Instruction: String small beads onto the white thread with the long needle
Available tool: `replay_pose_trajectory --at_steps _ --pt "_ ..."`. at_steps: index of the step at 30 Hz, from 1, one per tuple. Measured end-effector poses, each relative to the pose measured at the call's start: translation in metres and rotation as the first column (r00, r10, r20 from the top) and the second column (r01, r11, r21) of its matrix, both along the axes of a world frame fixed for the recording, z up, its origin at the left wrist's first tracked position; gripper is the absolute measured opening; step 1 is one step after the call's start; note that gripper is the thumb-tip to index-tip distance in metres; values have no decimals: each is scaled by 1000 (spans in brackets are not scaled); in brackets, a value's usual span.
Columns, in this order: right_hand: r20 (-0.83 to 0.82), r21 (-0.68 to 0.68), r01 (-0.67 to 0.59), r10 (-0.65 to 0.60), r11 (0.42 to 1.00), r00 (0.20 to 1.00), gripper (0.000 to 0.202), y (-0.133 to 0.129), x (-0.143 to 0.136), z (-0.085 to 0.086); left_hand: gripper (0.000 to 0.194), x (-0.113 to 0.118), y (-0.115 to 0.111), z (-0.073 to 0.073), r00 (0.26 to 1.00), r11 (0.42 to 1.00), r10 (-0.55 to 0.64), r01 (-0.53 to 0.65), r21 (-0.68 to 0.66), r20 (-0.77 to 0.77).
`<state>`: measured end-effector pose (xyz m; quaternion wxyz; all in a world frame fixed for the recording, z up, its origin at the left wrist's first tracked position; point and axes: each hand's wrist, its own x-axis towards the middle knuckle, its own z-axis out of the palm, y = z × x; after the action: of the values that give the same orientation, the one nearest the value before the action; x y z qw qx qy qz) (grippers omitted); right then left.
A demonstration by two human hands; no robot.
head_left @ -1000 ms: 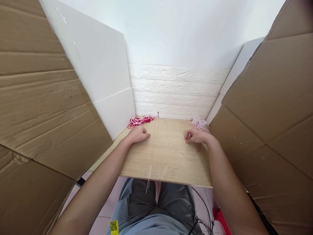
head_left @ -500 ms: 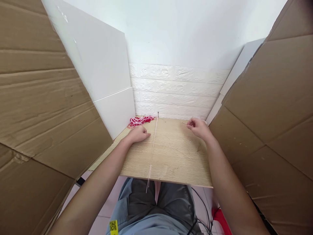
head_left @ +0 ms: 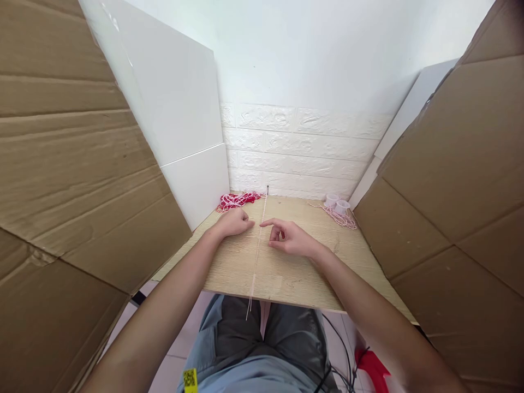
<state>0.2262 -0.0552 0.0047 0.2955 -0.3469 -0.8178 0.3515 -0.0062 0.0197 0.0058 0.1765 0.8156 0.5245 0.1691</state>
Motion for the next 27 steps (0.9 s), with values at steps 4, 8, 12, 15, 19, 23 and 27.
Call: replay_pose_trajectory --at_steps 4,8,12,15,19,23,27 --pt "40 -32 -37 39 999 998 57 2 1 -7 43 -1 2 -2 1000 1000 0 0 6 28" --pt "61 -82 -82 87 993 994 63 2 5 -6 43 -1 4 -5 999 1000 6 -6 4 38" --pt "70 -126 -102 111 987 991 69 1 10 -2 43 -2 5 -7 1000 1000 -5 5 14 23" --pt "66 -146 -110 121 983 991 71 -1 12 2 43 -2 6 -6 1000 1000 -6 6 27 10" --pt "66 -181 -126 140 975 988 73 -3 12 5 41 -1 3 -3 999 998 33 -34 57 29" --pt "54 -203 -132 146 970 988 74 -3 12 6 36 0 0 2 991 992 69 -80 98 117" --pt "27 -234 -136 147 963 989 75 -3 14 7 32 1 -2 4 980 994 19 -41 106 199"
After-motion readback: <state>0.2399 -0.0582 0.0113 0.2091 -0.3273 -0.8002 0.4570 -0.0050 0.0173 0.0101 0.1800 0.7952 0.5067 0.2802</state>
